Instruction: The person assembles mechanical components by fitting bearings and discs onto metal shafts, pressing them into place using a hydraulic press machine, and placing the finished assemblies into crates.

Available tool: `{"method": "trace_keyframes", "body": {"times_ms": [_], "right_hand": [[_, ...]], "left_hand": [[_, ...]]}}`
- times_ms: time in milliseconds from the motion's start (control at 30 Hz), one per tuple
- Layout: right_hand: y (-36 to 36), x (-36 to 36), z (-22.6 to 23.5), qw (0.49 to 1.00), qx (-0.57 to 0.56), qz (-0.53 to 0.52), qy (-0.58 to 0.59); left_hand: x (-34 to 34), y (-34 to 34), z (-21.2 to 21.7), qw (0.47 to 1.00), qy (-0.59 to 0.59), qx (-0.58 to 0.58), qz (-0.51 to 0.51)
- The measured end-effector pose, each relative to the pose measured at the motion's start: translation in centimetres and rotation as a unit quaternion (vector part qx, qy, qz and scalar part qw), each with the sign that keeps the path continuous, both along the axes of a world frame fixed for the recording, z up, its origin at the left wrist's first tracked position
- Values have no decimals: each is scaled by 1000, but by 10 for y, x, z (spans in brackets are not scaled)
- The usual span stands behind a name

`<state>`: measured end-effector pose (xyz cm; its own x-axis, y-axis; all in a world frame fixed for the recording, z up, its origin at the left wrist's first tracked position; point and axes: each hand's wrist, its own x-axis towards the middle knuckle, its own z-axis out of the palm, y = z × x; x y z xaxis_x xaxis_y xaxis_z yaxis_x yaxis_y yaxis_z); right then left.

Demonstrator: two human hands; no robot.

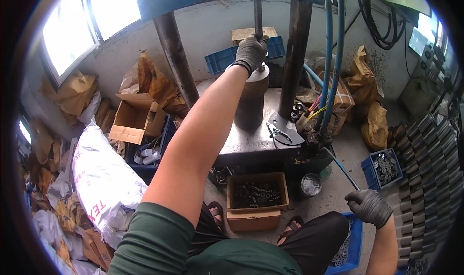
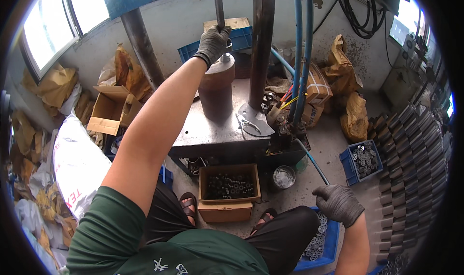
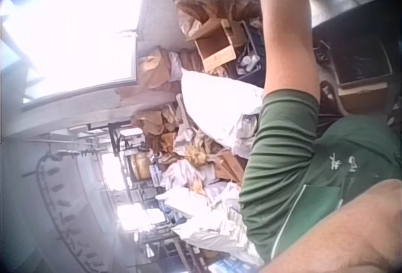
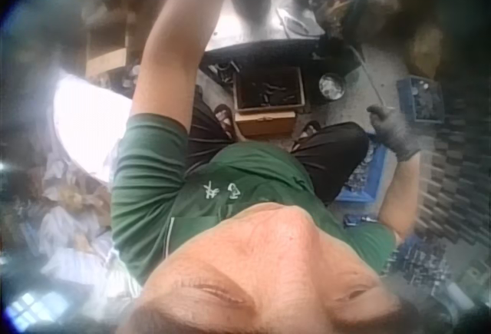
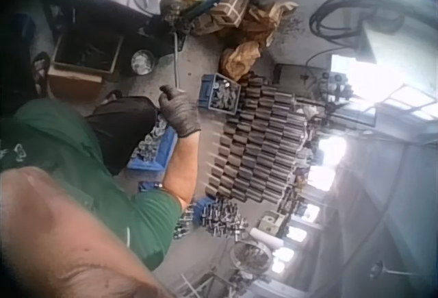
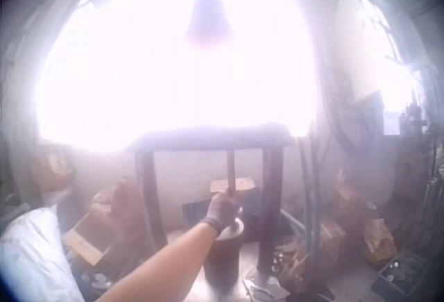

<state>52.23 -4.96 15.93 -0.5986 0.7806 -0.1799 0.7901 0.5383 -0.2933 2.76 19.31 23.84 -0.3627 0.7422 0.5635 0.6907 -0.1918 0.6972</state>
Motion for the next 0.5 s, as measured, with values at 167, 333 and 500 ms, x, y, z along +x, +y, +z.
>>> {"method": "trace_keyframes", "body": {"times_ms": [167,333,500], "right_hand": [[1,8,-5,998,6,-32,49],[4,3,0,997,25,-39,68],[21,-7,14,970,187,-58,142]], "left_hand": [[1,3,-2,1000,28,9,2],[-5,13,-8,1000,2,18,-1],[-3,12,-7,1000,-6,9,-5]]}}
